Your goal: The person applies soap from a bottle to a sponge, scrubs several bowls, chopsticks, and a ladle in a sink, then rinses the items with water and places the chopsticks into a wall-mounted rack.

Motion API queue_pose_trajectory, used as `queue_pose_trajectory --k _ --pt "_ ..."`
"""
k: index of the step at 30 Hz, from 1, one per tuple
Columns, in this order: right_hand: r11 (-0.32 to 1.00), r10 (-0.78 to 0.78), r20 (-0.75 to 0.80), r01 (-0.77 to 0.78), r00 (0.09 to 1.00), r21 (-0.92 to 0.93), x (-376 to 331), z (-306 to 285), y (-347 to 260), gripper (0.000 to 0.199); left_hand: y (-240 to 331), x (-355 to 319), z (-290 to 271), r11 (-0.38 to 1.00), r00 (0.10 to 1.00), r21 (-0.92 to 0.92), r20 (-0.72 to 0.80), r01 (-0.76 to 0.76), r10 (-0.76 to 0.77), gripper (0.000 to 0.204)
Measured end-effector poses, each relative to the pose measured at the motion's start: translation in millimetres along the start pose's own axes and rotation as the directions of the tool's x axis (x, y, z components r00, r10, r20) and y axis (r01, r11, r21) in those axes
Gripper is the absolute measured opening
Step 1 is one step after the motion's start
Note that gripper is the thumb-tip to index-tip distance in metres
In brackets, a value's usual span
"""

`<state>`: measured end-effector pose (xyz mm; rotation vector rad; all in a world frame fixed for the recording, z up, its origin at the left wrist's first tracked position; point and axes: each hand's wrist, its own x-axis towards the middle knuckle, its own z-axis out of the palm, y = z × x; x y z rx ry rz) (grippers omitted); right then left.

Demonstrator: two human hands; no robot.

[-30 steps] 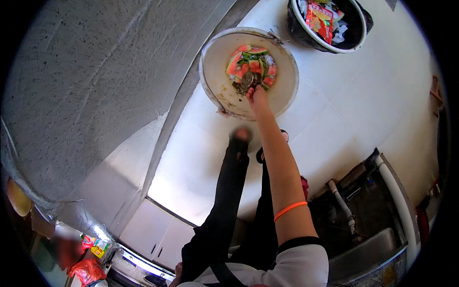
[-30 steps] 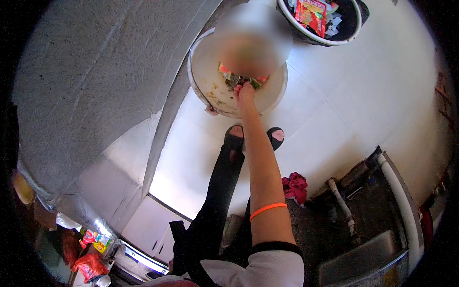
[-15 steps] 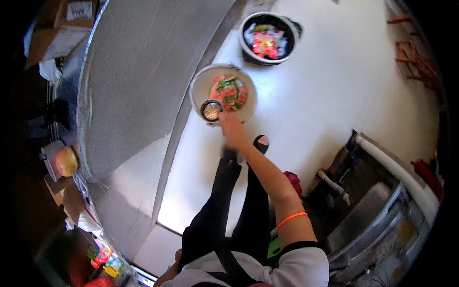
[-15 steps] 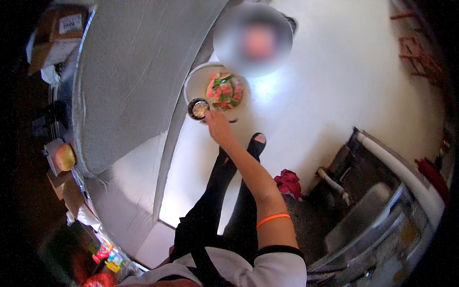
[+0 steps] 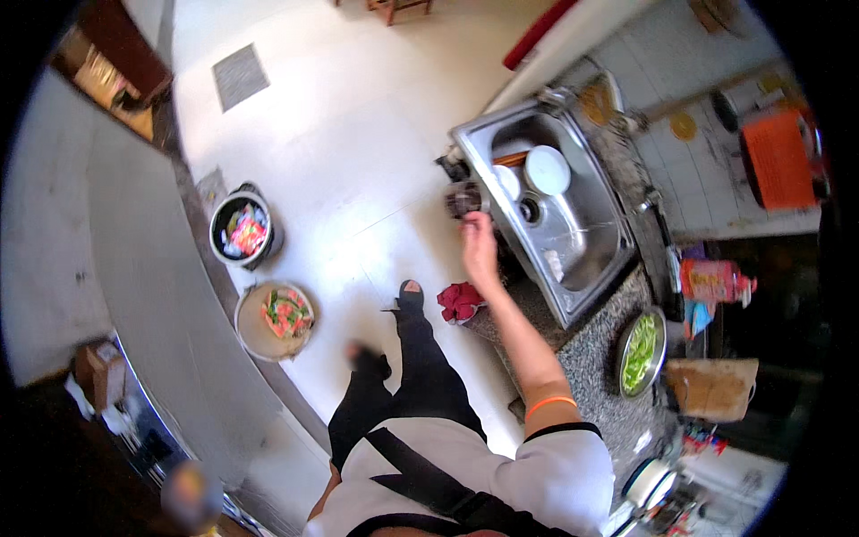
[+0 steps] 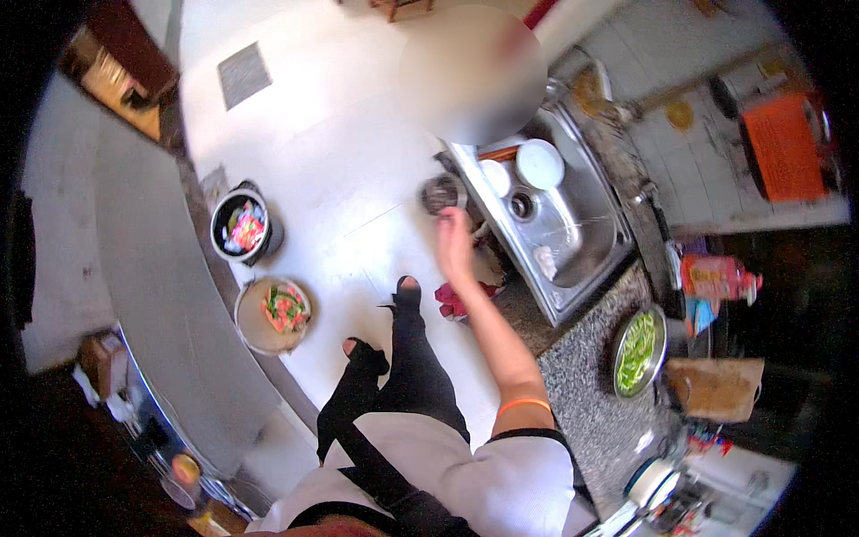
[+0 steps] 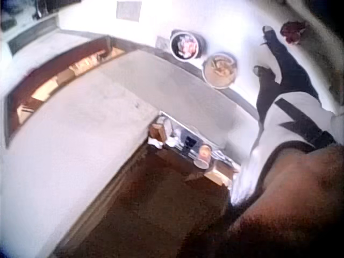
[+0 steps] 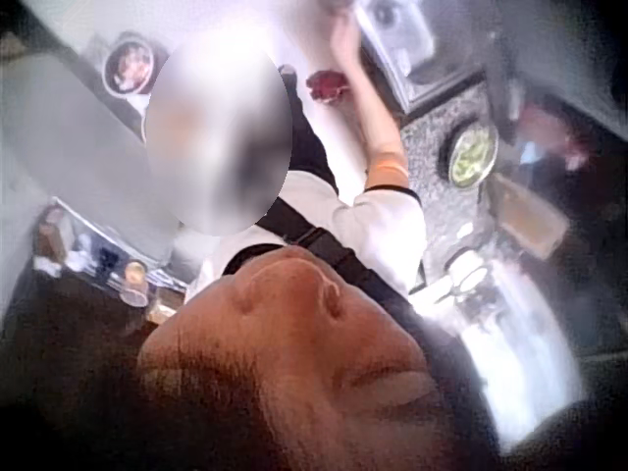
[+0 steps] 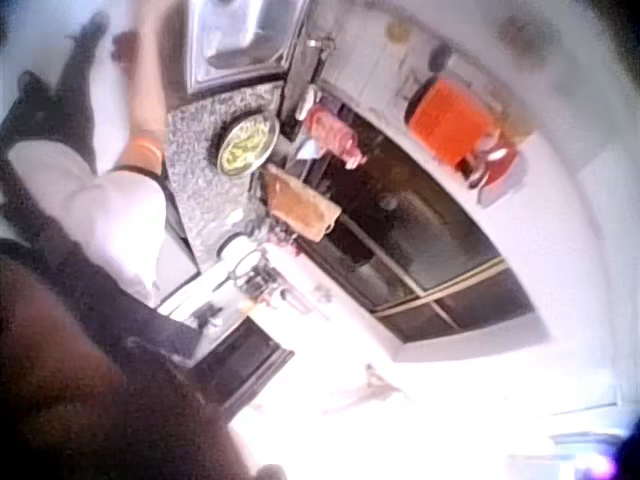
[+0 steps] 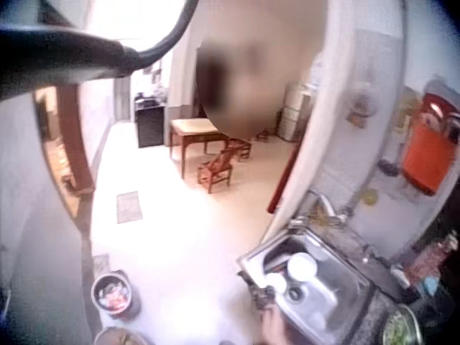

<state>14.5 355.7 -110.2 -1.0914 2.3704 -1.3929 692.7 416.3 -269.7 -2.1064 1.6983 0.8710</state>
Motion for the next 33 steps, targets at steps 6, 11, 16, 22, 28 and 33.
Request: queue_pose_trajectory --k 6,11,16,22,28,33 --pt "0.909 0.373 -0.281 -0.410 0.884 -0.081 32 -157 147 0.018 112 0 50 0.984 0.968 0.077 0.206 -0.161 0.143 0.027" --pt "0.819 0.519 -0.118 -0.532 0.847 -0.217 47 -139 262 0.019 183 -13 64 0.957 0.949 0.212 0.286 -0.197 0.132 0.028" --pt "0.814 0.540 -0.006 -0.524 0.842 -0.251 53 -110 303 0.022 247 25 52 0.947 0.954 0.226 0.244 -0.228 0.172 0.034" --pt "0.703 0.711 0.178 -0.690 0.680 -0.170 73 -97 314 0.040 480 22 -12 0.900 0.948 -0.352 0.086 -0.258 0.306 0.027" --pt "-0.067 0.910 0.239 -0.447 0.340 0.892 62 -133 353 0.021 773 -48 -61 0.715 0.680 -0.564 0.331 -0.413 0.654 0.025" --pt "-0.358 0.910 0.304 0.164 0.283 0.919 72 -211 349 0.022 890 -49 -1 0.414 0.256 -0.333 0.429 -0.847 0.867 0.022"
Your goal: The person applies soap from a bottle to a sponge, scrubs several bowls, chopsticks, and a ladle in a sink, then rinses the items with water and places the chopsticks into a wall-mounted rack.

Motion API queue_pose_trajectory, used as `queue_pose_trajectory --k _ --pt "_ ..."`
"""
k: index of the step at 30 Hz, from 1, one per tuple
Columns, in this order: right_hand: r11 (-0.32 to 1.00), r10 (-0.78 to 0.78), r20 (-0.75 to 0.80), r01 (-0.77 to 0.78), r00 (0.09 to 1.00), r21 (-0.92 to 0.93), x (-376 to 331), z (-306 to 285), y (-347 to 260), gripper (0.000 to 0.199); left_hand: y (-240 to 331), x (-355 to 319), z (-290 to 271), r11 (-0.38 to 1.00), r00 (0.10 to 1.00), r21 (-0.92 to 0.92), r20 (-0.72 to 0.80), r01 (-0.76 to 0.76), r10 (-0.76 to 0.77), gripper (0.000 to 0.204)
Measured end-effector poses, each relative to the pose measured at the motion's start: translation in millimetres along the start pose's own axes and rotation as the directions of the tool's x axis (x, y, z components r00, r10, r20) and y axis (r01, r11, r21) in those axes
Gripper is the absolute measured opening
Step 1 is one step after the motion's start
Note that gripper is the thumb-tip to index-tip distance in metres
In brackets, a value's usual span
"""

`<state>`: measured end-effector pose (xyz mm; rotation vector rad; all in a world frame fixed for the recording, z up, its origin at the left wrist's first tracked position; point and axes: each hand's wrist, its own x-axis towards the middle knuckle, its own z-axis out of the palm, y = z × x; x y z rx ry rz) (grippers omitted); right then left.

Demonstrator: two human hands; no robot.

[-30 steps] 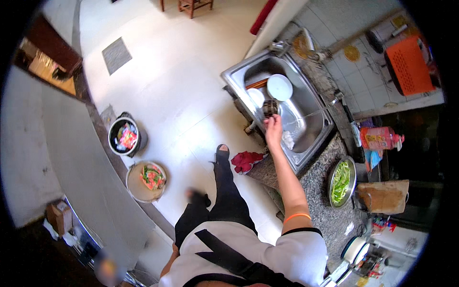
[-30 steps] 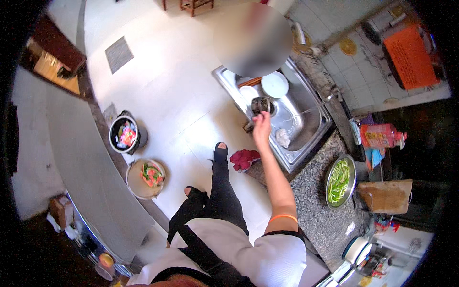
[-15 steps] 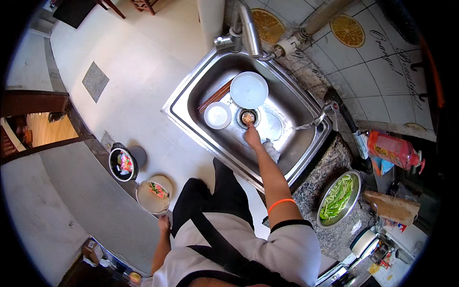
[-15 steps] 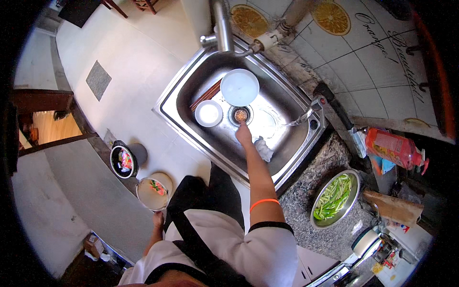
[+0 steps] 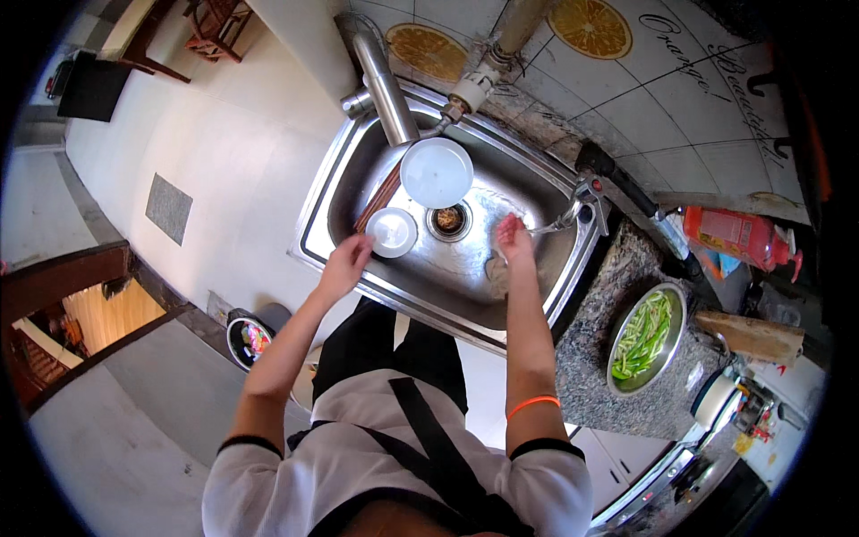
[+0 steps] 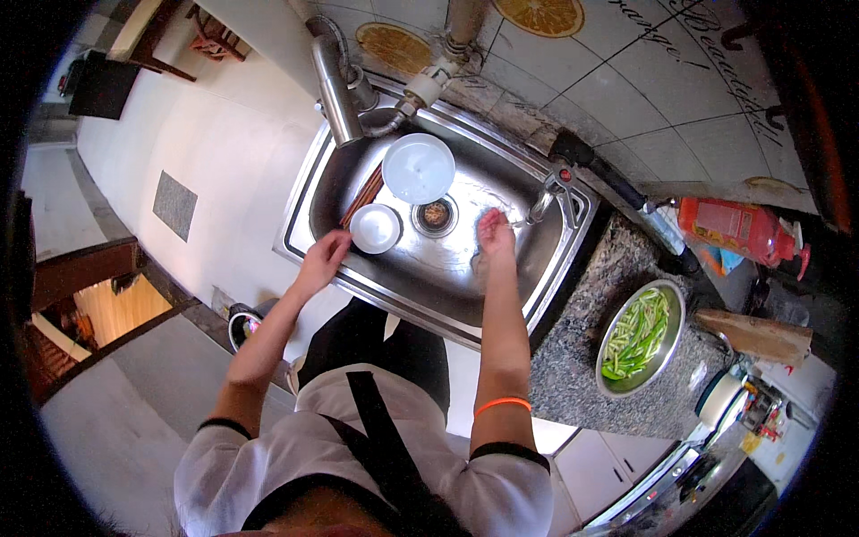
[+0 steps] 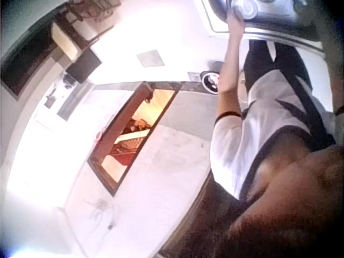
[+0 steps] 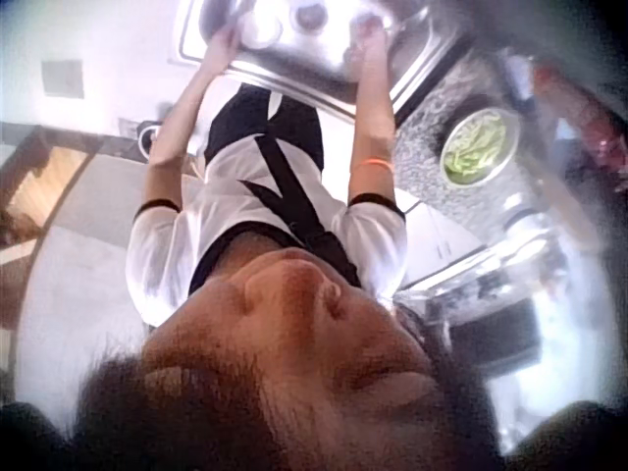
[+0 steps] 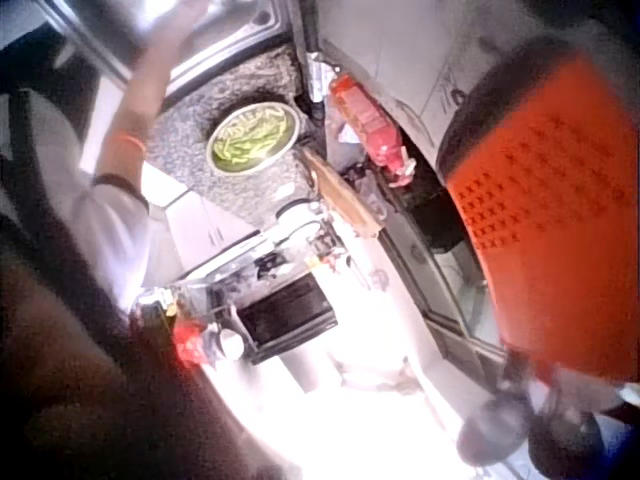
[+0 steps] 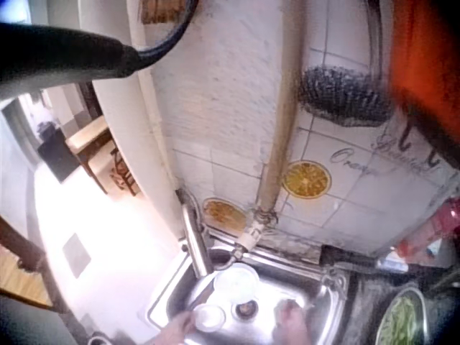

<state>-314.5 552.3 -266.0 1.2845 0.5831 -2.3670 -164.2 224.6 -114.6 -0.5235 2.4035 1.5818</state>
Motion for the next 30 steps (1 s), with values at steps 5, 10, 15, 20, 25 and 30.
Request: queue_pose_trajectory --k 5,10,15,20,25,30 --pt "0.998 -0.061 0.045 0.061 0.997 0.003 -38 56 7 0.021 -83 112 27 0.878 0.998 0.474 -0.022 0.064 -0.061 0.032" --pt "0.984 -0.028 0.102 0.045 0.994 -0.173 -37 38 16 0.019 -76 157 55 0.783 0.976 0.584 -0.112 0.216 -0.185 0.046" --pt "0.909 -0.186 -0.001 0.171 0.983 -0.380 -56 22 21 0.018 -62 173 55 0.708 0.960 0.664 -0.060 0.243 -0.273 0.039" --pt "-0.568 -0.412 0.315 0.029 0.855 -0.822 -63 -33 23 0.041 -14 153 24 0.731 0.967 0.644 -0.059 0.225 -0.246 0.033" --pt "-0.570 -0.072 0.123 0.060 0.990 -0.819 -55 -86 35 0.060 17 112 -10 0.949 0.963 0.225 0.105 0.221 -0.249 0.027" --pt "-0.063 0.188 0.311 0.327 0.932 -0.943 -75 -43 52 0.061 41 70 42 0.955 0.951 -0.246 0.297 0.165 -0.088 0.020"
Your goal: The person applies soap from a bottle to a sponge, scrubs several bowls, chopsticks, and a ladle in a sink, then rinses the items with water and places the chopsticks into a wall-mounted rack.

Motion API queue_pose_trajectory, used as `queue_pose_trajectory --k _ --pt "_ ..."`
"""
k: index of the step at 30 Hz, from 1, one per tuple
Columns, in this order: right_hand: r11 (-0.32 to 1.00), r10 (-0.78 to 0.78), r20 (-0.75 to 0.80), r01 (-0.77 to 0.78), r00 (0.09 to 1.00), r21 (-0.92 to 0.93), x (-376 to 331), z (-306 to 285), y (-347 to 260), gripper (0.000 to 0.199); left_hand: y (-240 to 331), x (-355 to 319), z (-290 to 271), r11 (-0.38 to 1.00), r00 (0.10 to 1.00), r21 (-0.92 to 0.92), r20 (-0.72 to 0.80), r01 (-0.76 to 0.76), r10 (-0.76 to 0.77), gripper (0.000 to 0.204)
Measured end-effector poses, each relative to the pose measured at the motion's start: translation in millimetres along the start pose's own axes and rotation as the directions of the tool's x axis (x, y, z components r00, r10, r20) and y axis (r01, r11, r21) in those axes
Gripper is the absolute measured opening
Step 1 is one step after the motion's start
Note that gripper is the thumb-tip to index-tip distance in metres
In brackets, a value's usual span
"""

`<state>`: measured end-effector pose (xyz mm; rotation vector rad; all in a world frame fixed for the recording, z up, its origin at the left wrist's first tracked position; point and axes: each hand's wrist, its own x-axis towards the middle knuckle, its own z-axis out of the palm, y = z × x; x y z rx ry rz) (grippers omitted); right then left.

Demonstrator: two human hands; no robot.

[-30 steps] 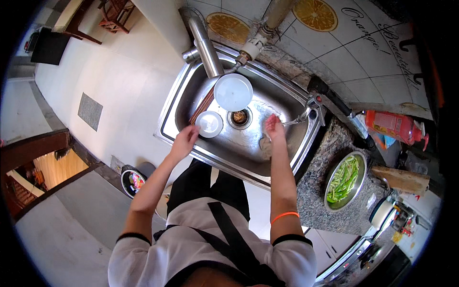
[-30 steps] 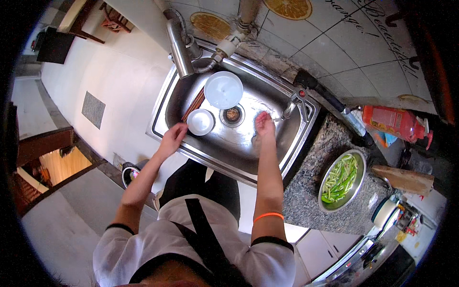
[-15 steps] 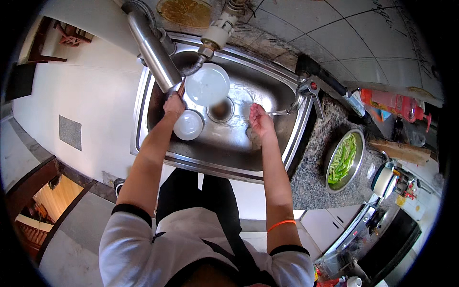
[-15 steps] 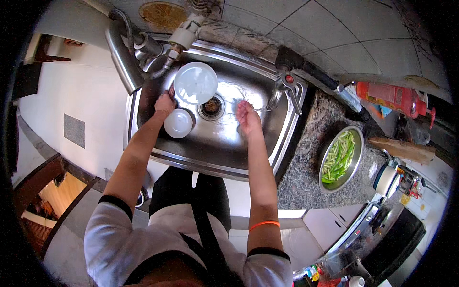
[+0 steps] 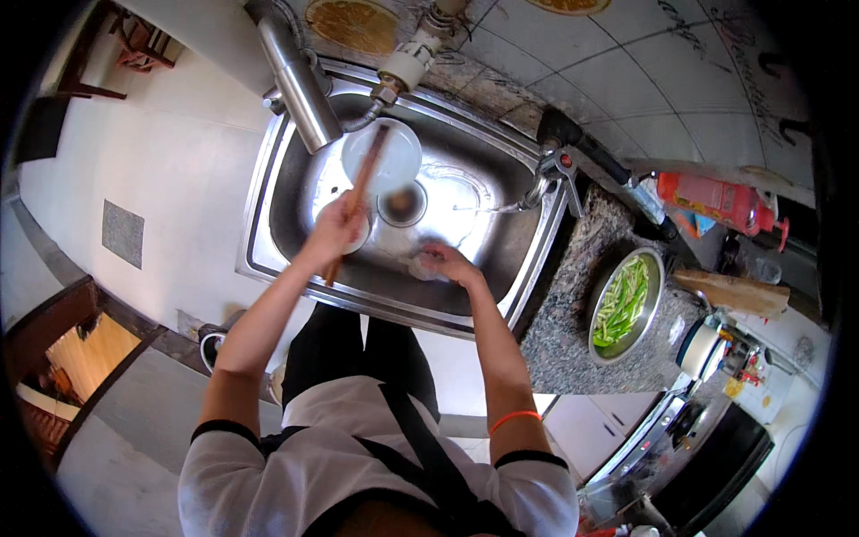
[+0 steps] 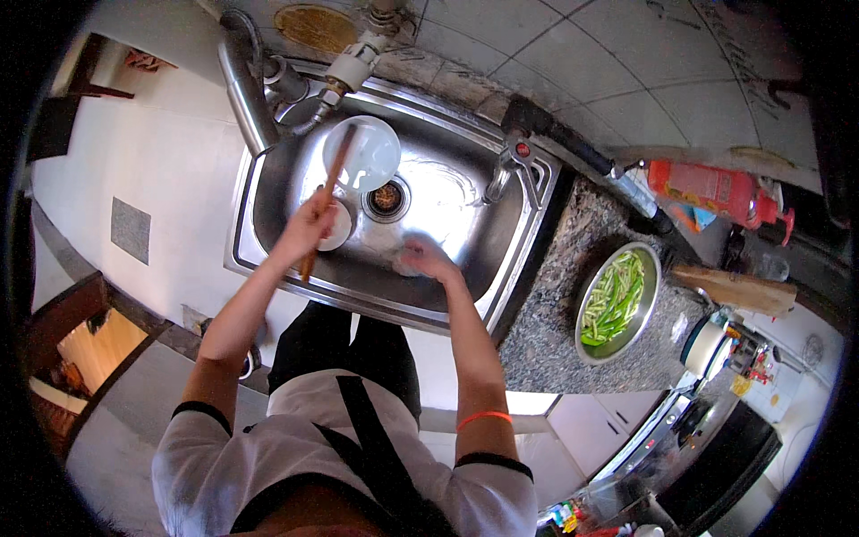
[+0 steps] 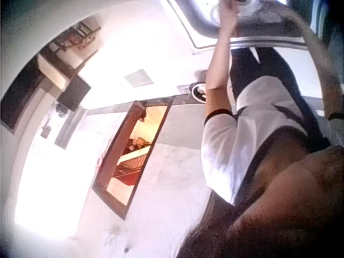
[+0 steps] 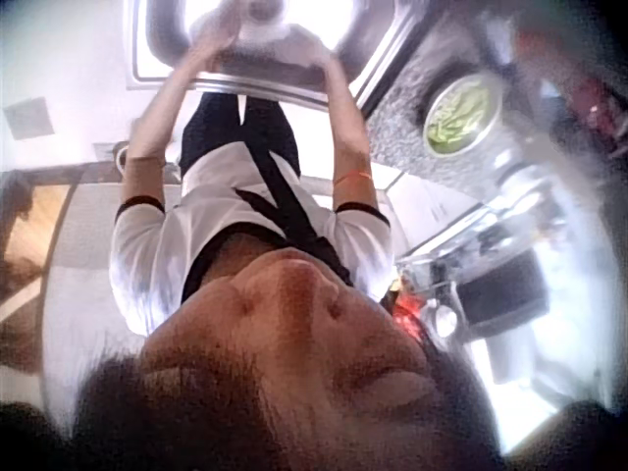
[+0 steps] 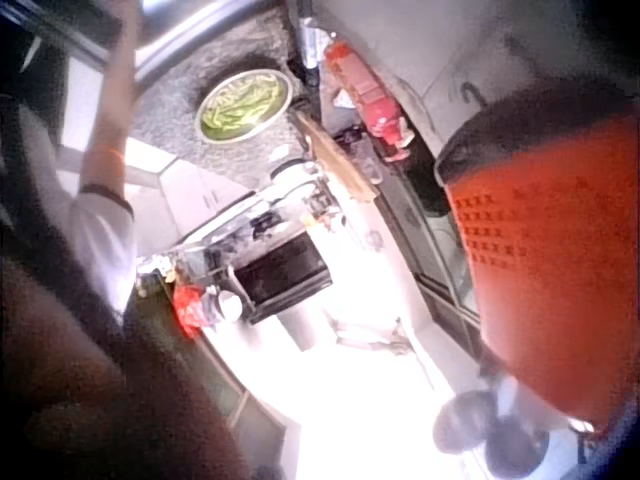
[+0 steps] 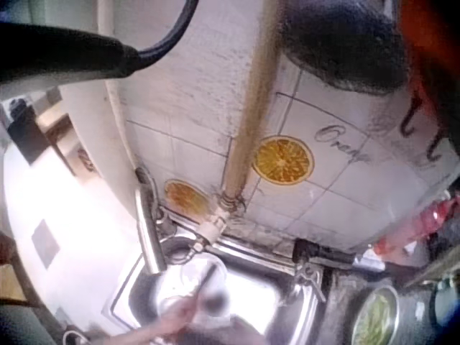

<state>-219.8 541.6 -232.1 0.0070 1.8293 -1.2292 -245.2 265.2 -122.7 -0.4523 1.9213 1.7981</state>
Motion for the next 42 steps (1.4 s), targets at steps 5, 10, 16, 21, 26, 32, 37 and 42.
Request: queue_pose_trajectory --k 5,10,16,21,26,32,37,42 --pt "0.598 -0.078 -0.310 0.293 0.948 0.746 -13 -34 -101 0.054 -40 41 105 0.931 0.950 0.187 0.043 -0.313 0.310 0.030" --pt "0.756 0.062 -0.642 0.384 0.764 0.531 11 -61 -105 0.027 -39 61 171 0.958 0.946 0.091 0.209 -0.271 0.248 0.044" --pt "0.885 -0.015 -0.576 0.279 0.817 0.373 -11 -44 -104 0.025 -6 83 167 0.694 0.956 -0.685 0.294 0.220 -0.013 0.058" --pt "0.693 -0.118 -0.410 0.371 0.904 0.618 -23 -13 -102 0.065 8 87 177 0.541 0.947 -0.782 0.305 0.309 -0.101 0.064" --pt "0.786 0.049 -0.522 0.289 0.851 0.546 -7 -44 -73 0.058 3 63 221 0.702 0.980 -0.707 0.186 0.083 0.072 0.062" --pt "0.827 0.062 -0.571 0.278 0.819 0.489 2 -51 -79 0.067 11 47 207 0.583 0.971 -0.794 0.235 0.173 0.032 0.059" --pt "0.792 0.026 -0.470 0.269 0.883 0.549 6 -67 -83 0.065 -16 77 209 0.413 0.943 -0.862 0.333 0.296 0.019 0.059" --pt "0.814 0.004 -0.353 0.202 0.936 0.545 -3 -50 -83 0.064 -12 74 220 0.591 0.994 -0.806 0.035 -0.034 0.104 0.059"
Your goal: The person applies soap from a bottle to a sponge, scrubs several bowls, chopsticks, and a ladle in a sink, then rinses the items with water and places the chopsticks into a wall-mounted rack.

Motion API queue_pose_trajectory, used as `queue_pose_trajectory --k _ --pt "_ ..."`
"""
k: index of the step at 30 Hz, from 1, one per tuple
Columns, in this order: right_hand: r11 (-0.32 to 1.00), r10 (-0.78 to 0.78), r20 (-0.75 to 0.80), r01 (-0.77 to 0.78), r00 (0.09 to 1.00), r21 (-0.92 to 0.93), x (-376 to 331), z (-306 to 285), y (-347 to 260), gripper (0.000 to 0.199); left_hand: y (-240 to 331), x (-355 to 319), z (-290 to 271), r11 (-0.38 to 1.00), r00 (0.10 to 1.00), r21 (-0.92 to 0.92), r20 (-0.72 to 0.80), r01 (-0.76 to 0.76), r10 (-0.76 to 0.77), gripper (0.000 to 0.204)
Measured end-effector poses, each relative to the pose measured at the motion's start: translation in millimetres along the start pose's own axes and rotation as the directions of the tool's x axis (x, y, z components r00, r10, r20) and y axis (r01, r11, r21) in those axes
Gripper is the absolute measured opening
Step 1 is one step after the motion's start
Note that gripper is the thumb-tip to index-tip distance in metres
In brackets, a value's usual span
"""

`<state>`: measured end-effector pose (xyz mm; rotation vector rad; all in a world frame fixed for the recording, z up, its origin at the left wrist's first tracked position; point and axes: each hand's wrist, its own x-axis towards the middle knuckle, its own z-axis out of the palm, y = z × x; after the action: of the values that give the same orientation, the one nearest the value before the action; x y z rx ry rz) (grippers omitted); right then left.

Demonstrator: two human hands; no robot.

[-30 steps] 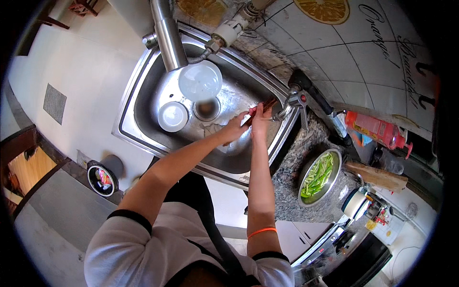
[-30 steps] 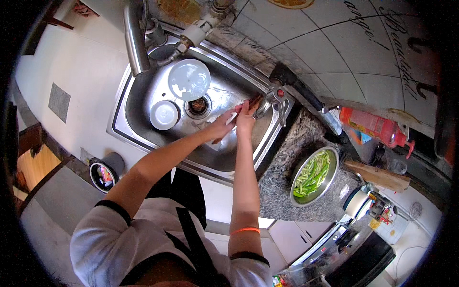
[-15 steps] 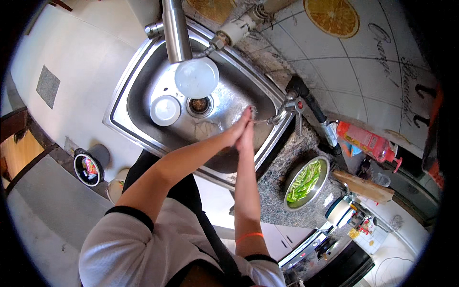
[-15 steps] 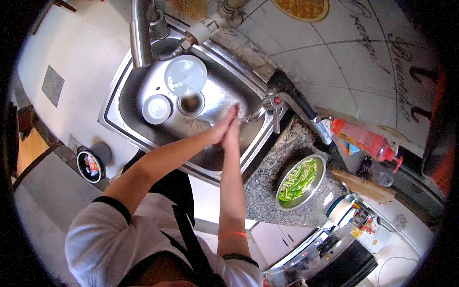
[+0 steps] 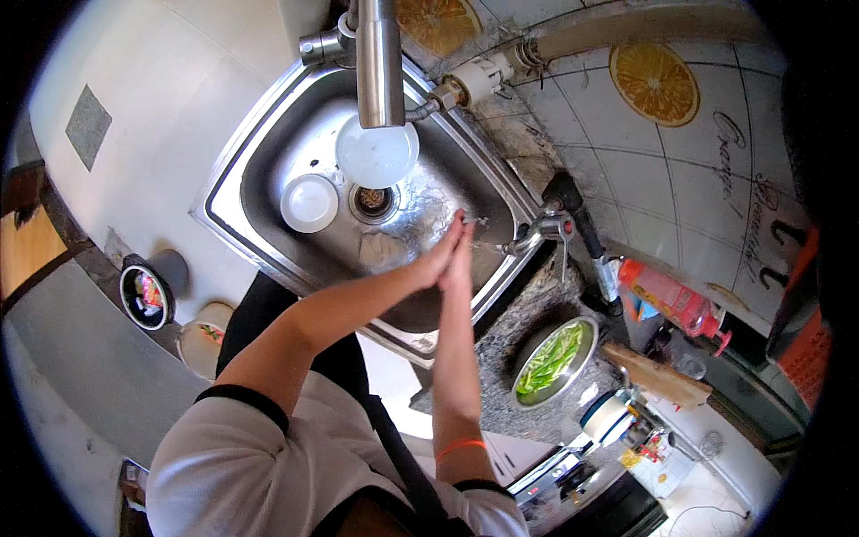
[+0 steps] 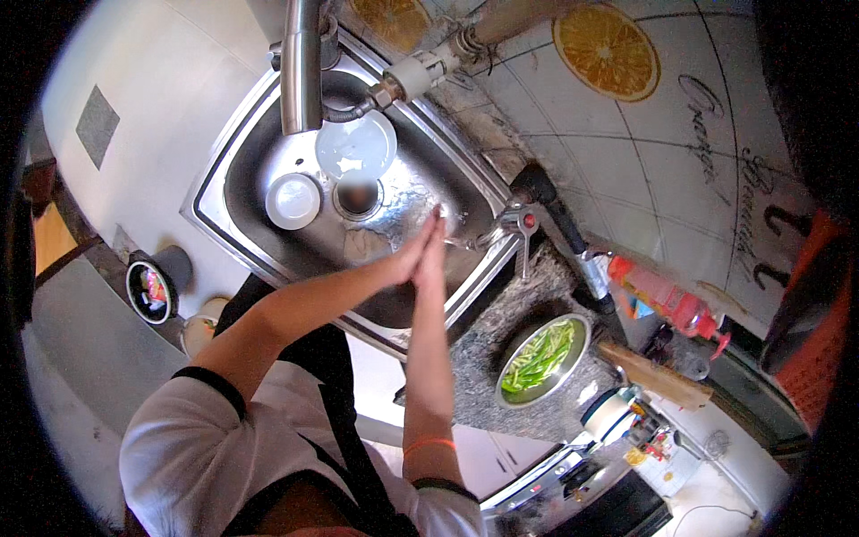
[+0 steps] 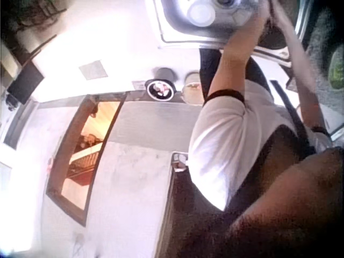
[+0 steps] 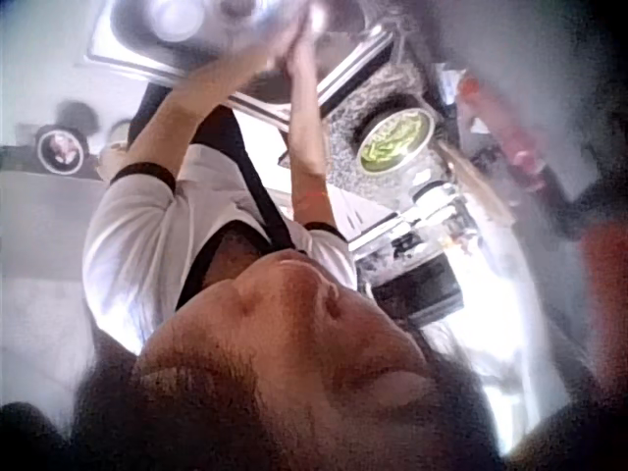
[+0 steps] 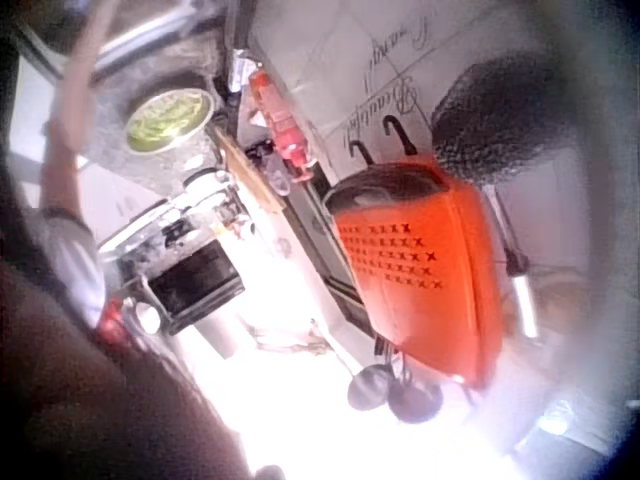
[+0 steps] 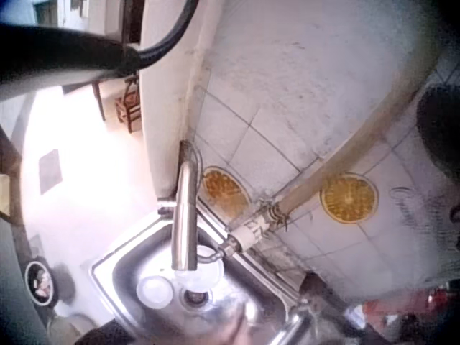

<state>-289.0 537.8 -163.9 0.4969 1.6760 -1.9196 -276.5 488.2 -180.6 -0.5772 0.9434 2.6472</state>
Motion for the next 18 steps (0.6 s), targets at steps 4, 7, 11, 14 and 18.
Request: queue_pose_trajectory --k 4,7,11,14,18 --pt "0.998 -0.051 -0.021 0.052 0.998 0.030 -5 11 10 0.062 23 -7 4 0.987 0.994 -0.120 -0.006 0.107 -0.108 0.059" --pt "0.965 0.056 0.078 -0.074 0.995 0.250 -6 -8 -9 0.073 -12 -8 -11 0.964 0.974 -0.142 0.015 0.226 -0.226 0.053" --pt "0.999 -0.041 0.102 0.037 0.994 0.038 -24 -4 7 0.062 -12 7 -15 0.819 0.936 -0.524 -0.105 0.234 -0.335 0.042" --pt "0.965 -0.072 -0.107 0.042 0.992 -0.260 -4 -19 24 0.032 -13 6 -28 0.725 0.933 -0.610 0.071 0.320 -0.352 0.049" --pt "0.976 -0.016 -0.093 0.036 0.996 0.213 14 -21 -6 0.011 -21 -2 -60 0.881 0.850 0.040 -0.284 0.472 -0.443 0.053"
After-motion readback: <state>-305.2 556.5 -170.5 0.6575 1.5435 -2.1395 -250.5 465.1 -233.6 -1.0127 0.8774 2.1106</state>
